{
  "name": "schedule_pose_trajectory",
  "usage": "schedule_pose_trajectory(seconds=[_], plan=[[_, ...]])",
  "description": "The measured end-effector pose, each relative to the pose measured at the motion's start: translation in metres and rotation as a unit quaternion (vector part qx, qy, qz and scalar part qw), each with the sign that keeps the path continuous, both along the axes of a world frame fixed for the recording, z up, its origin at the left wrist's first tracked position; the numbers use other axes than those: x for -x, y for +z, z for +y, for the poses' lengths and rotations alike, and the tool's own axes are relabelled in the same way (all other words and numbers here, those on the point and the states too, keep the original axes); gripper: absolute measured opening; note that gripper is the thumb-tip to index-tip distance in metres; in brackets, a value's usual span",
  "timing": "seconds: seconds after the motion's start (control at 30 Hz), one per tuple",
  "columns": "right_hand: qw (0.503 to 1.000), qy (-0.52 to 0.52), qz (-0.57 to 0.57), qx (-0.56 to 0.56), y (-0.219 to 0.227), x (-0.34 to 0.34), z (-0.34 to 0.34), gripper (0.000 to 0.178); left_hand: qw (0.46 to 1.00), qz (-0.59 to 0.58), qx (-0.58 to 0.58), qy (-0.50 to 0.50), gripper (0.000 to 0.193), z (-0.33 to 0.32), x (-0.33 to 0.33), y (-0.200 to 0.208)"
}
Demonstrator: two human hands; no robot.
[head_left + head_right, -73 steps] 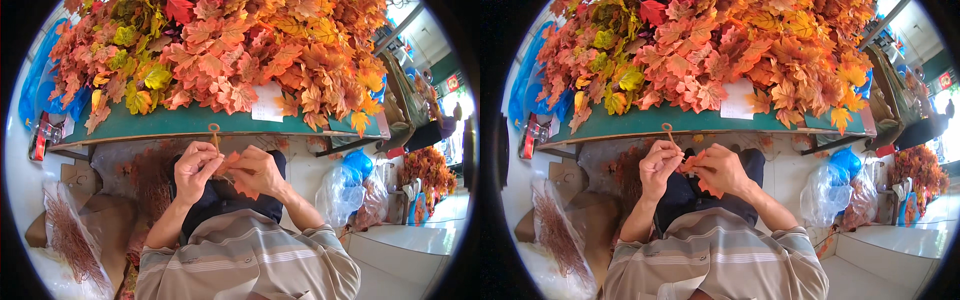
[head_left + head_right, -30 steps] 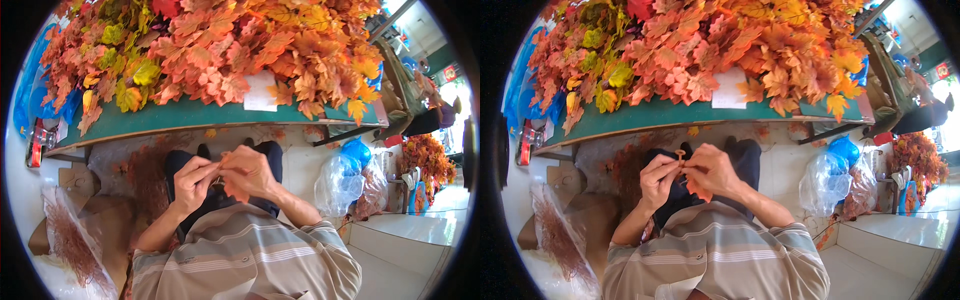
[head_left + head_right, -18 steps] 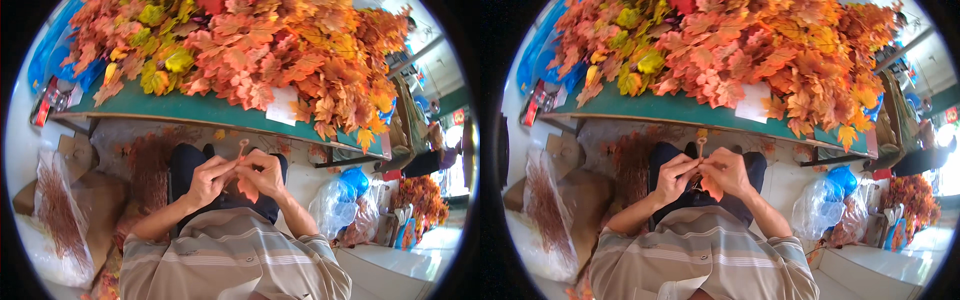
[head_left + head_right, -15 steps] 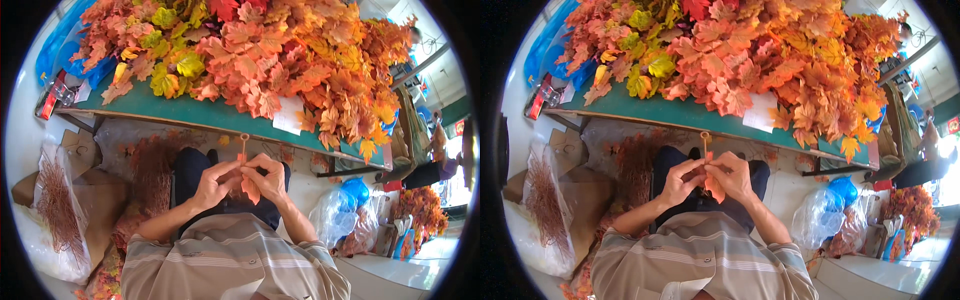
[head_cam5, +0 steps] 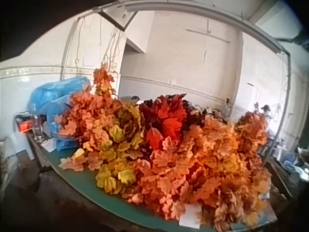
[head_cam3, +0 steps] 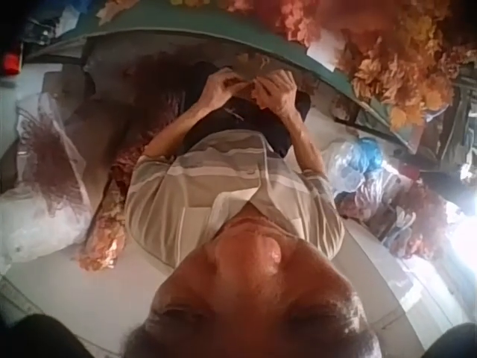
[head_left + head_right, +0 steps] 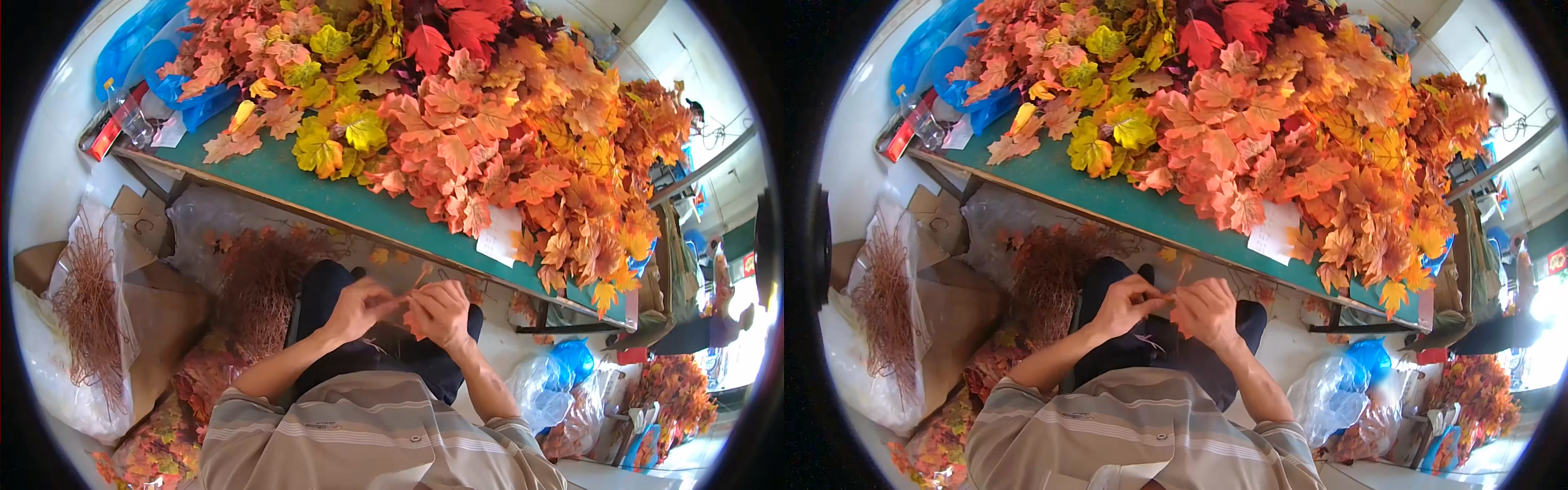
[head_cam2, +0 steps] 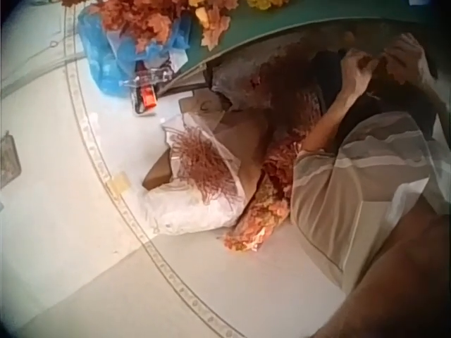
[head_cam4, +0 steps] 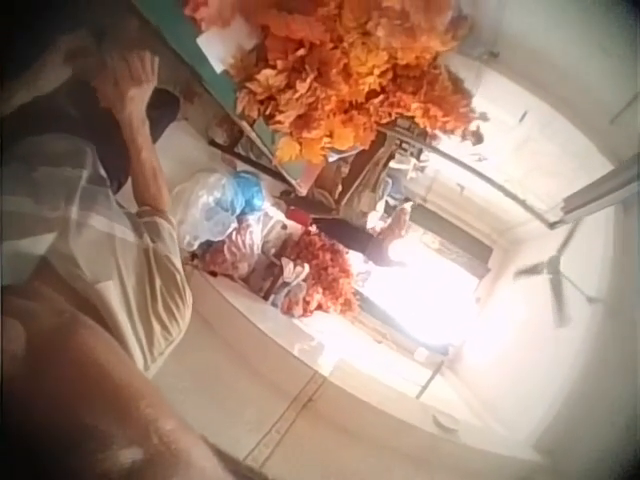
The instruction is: The person assembles artificial maple leaf branches by attaching plastic leaves to wire stems by hand.
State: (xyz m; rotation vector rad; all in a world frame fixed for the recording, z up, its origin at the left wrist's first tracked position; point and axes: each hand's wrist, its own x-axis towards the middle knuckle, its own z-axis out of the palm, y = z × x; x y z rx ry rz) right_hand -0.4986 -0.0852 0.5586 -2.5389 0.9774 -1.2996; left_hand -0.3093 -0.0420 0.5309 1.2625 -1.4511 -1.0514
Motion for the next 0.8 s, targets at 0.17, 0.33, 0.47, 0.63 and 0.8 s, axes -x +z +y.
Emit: schedule_pose_trajectory(seconds=[0.17, 0.33, 0.47, 0.63, 0.8], plan=[[0.980, 0.090, 0.072, -0.164, -0.011, -0.007, -0.016, 0.013, 0.977, -0.163, 0.132, 0.042, 0.012, 0.006, -0.014, -0.030], [0.986, 0.062, 0.008, -0.156, 0.081, -0.038, -0.072, 0.012, 0.978, 0.010, -0.205, -0.024, 0.015, 0.011, -0.038, -0.039], [0.999, 0.039, 0.025, 0.005, 0.125, -0.107, -0.148, 0.015, 0.919, 0.273, -0.282, -0.018, 0.018, 0.009, -0.037, -0.040], [0.993, 0.087, 0.075, 0.030, 0.094, -0.171, -0.221, 0.015, 0.905, 0.320, -0.278, -0.021, 0.018, 0.016, -0.037, -0.041], [0.992, 0.093, 0.074, -0.029, 0.089, -0.170, -0.233, 0.015, 0.907, 0.329, -0.255, -0.062, 0.016, 0.016, -0.041, -0.011]])
